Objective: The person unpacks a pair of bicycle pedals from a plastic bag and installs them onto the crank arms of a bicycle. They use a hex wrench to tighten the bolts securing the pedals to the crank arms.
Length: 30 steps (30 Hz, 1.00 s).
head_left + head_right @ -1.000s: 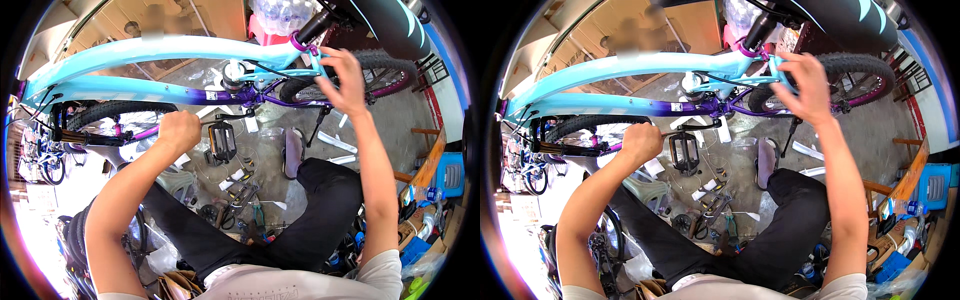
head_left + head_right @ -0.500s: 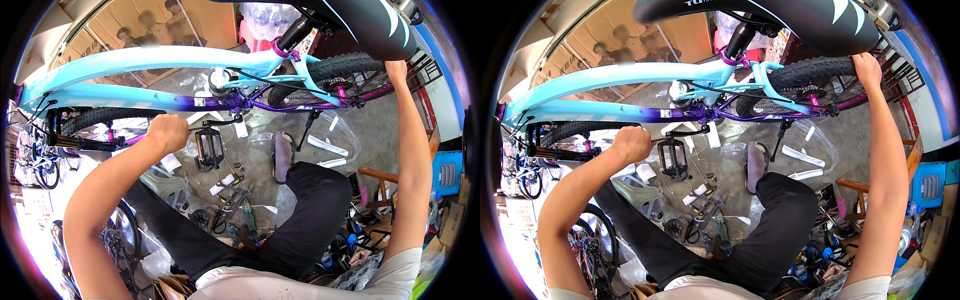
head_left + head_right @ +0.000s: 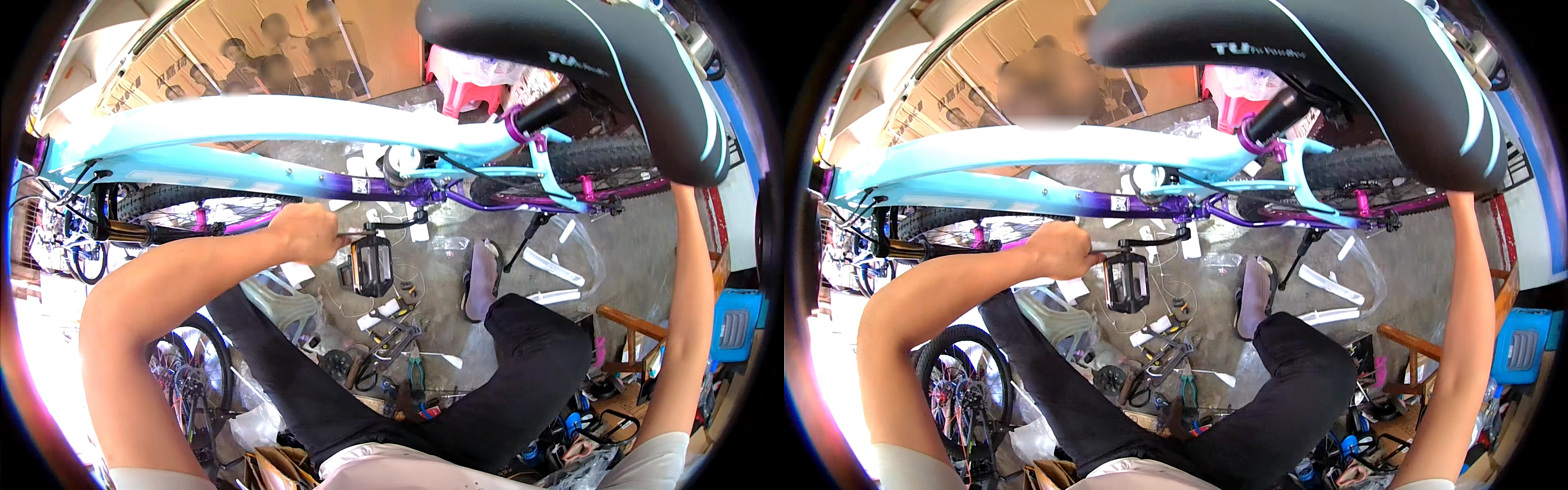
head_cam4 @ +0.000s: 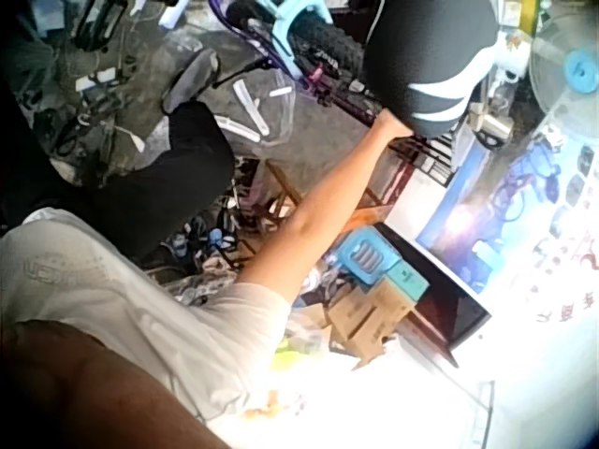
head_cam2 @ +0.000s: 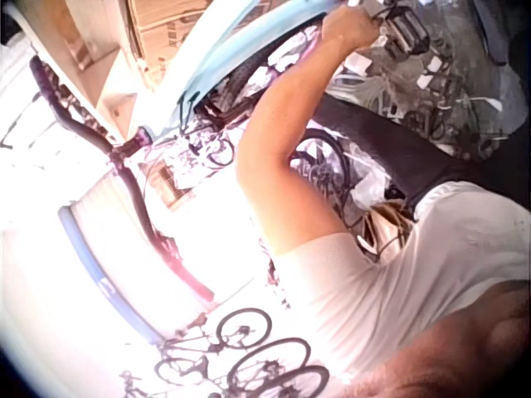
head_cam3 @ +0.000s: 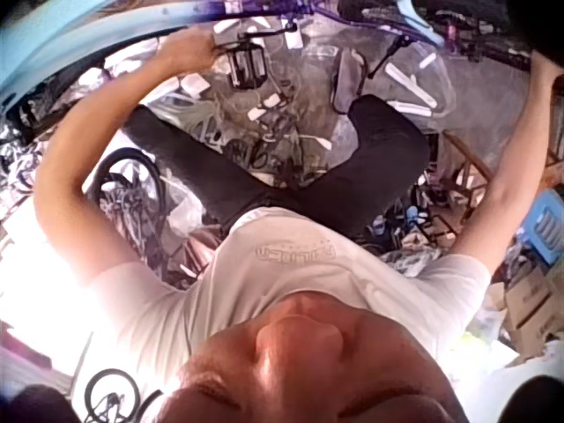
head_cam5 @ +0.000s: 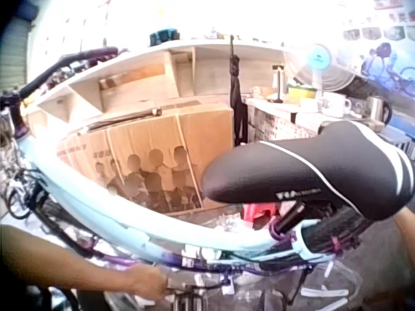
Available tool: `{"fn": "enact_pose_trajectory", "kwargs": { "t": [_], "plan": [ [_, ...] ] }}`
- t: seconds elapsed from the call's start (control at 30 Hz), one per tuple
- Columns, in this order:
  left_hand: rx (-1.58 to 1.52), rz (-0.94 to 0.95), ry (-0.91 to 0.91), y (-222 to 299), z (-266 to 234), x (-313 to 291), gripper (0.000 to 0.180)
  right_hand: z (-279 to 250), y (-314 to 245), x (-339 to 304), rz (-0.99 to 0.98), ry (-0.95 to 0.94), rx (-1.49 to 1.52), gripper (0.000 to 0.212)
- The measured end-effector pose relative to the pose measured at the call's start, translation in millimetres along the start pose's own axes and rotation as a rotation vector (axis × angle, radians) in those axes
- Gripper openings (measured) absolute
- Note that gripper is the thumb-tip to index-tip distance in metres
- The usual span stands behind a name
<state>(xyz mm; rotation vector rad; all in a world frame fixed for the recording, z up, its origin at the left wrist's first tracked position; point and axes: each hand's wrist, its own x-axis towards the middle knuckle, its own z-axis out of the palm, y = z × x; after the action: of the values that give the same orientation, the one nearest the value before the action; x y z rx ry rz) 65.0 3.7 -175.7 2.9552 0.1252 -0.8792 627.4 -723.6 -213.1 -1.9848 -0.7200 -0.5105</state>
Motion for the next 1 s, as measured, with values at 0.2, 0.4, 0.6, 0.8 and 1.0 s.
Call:
{"fn": "enact_pose_trajectory", "kwargs": {
  "t": [0.2, 0.4, 0.6, 0.8, 1.0],
  "plan": [
    [-0.028, -0.038, -0.142, -9.6, -7.5, -10.4, 0.050, 32.6, -14.6, -30.0, -0.076, 0.123, -0.462, 0.064],
    [-0.113, -0.020, -0.235, -12.0, -10.2, 0.3, 0.043, 9.9, -31.3, -28.7, -0.073, 0.127, -0.512, 0.064],
    [-0.139, 0.122, -0.034, -29.0, 15.9, 0.5, 0.042, 11.6, -36.1, -31.8, -0.070, 0.129, -0.515, 0.064],
    [-0.138, 0.098, -0.130, -30.1, 13.5, 7.5, 0.037, 6.7, -35.9, -34.2, -0.068, 0.122, -0.534, 0.064],
    [-0.178, 0.165, -0.068, -37.3, 26.3, 14.0, 0.038, -10.3, -45.3, -35.0, -0.078, 0.123, -0.576, 0.063]
  ]
}}
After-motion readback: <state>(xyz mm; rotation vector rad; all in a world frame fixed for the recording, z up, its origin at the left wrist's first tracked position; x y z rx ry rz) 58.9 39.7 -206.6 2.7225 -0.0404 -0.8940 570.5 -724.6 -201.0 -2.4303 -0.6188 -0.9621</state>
